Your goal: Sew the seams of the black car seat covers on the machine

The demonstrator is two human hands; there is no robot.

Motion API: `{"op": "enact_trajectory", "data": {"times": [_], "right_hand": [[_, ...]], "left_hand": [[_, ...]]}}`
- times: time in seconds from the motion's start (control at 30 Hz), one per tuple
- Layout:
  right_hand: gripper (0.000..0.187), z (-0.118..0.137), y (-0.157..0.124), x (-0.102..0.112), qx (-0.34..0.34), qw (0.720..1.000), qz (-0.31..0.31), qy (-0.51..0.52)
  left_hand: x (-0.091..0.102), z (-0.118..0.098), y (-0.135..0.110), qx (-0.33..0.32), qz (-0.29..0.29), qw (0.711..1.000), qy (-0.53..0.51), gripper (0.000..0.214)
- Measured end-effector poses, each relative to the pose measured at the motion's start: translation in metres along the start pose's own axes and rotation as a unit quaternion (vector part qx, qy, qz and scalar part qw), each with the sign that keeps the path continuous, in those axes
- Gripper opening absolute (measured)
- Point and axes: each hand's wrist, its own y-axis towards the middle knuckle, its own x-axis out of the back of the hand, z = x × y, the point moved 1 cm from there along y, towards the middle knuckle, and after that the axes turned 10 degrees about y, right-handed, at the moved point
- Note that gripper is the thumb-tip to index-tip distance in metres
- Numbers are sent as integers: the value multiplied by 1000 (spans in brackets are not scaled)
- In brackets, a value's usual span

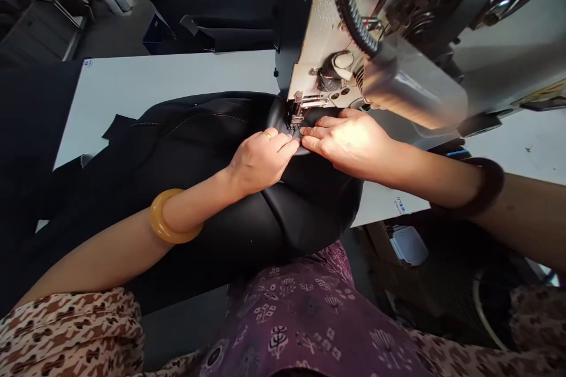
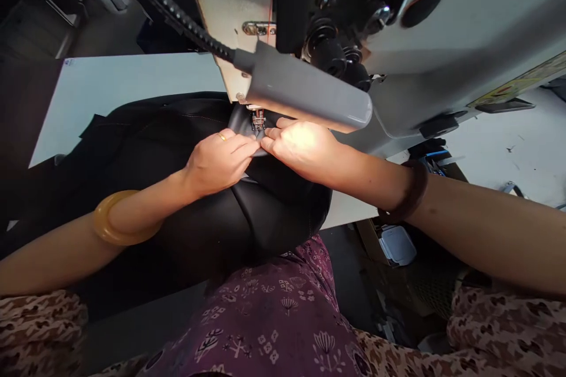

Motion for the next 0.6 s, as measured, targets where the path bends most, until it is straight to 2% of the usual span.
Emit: {"op": "enact_trajectory", "data": {"times": [0.07,0.13,0.17,0.2,0.23,0.3,0.37,0.43,0.5,0.53,0.6], "right_hand": [[33,1,-1,0,2,1000,-5,-9],[33,3,-1,1,-7,1000,-1,-16],[34,5,-1,2,-13,1000,4,-18],[35,5,-1,3,-18,1000,11,-18],[38,6,0,5,-26,999,17,-15],[47,7,2,8,-37,999,29,-3],[50,6,5,9,-48,998,33,10],[44,7,7,8,-54,998,24,13],[39,10,7,6,-51,999,2,8],[38,12,6,4,-51,999,-8,5],[36,18,3,-1,-51,998,-28,7]], "left_hand": [[-3,33,-12,18,8,999,-39,35],[-12,73,-27,121,57,991,-9,39],[-18,90,-37,184,109,977,19,43],[-24,103,-47,218,189,957,19,47],[-30,109,-57,232,270,935,2,47],[-34,104,-77,211,406,888,-44,45],[-26,84,-93,175,476,858,-82,45],[-11,67,-100,149,504,845,-99,47],[3,61,-94,143,491,855,-83,48],[8,62,-85,145,453,877,-63,45],[10,69,-60,127,311,942,-15,34]]}}
